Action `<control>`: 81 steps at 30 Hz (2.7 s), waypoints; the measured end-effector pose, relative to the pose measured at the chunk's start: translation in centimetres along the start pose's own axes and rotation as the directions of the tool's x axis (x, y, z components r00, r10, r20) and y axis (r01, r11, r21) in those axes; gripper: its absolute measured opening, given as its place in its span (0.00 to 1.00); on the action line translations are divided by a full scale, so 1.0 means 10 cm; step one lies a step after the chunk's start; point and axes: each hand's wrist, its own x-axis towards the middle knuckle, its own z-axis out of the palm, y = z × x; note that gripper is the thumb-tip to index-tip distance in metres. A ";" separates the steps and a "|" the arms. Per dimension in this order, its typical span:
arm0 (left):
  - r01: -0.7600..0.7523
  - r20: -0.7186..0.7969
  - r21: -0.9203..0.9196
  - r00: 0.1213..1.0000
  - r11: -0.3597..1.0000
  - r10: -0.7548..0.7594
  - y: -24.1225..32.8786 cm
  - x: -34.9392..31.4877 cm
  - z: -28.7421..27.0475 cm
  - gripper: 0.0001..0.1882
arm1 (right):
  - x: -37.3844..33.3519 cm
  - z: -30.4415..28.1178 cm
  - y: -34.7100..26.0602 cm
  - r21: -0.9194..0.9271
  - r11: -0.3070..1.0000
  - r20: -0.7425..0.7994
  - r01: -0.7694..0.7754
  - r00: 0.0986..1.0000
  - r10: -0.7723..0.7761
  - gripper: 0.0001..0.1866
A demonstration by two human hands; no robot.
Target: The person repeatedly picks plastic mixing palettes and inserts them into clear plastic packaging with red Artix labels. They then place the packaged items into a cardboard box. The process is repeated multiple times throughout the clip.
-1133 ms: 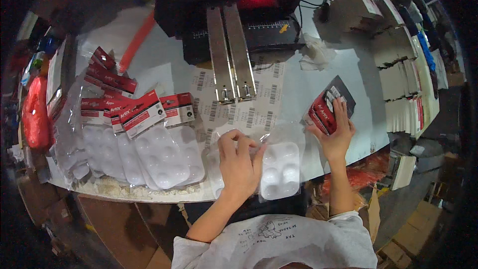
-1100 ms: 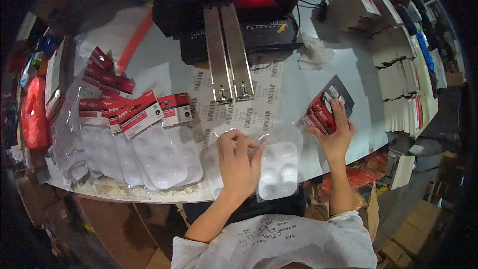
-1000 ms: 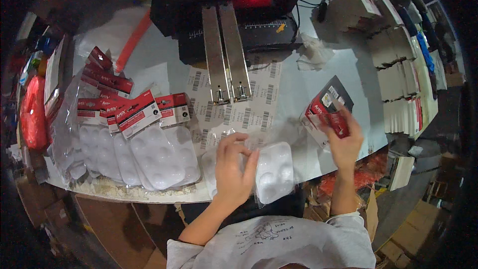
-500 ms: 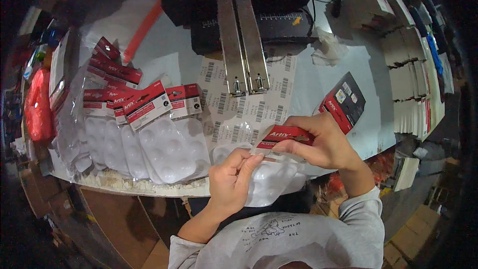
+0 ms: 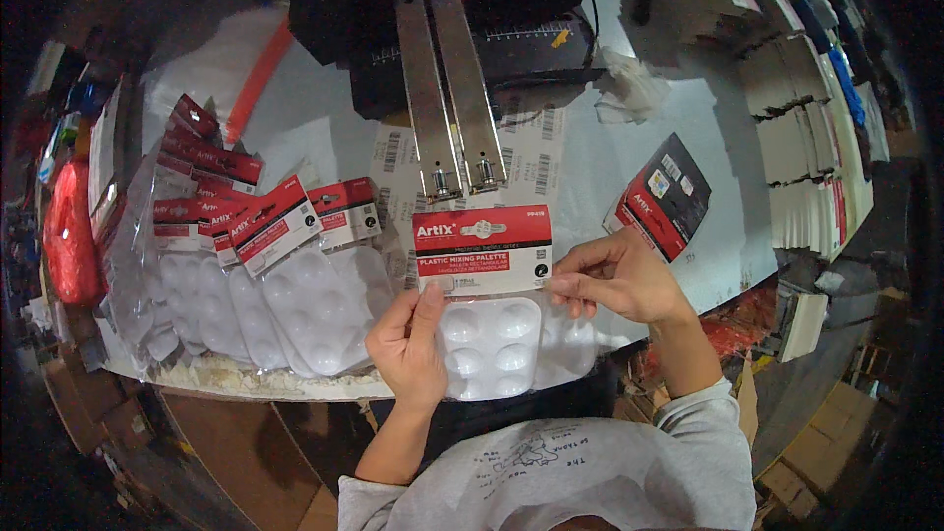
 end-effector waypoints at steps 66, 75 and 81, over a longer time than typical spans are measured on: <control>-0.048 0.211 0.143 0.977 0.989 0.016 0.02 -0.06 0.06 0.10 | 0.12 -0.06 -0.30 -0.578 0.769 -0.036 0.273 0.933 -0.358 0.22; -0.027 0.038 0.096 0.999 0.995 0.024 -0.03 -0.01 -0.01 0.13 | 0.02 0.06 0.11 0.098 0.995 -0.049 -0.020 0.998 0.024 0.09; -0.084 0.034 0.337 0.996 0.938 0.077 -0.02 0.27 0.04 0.13 | 0.32 0.29 0.14 0.341 0.924 -0.243 0.173 0.966 -0.091 0.06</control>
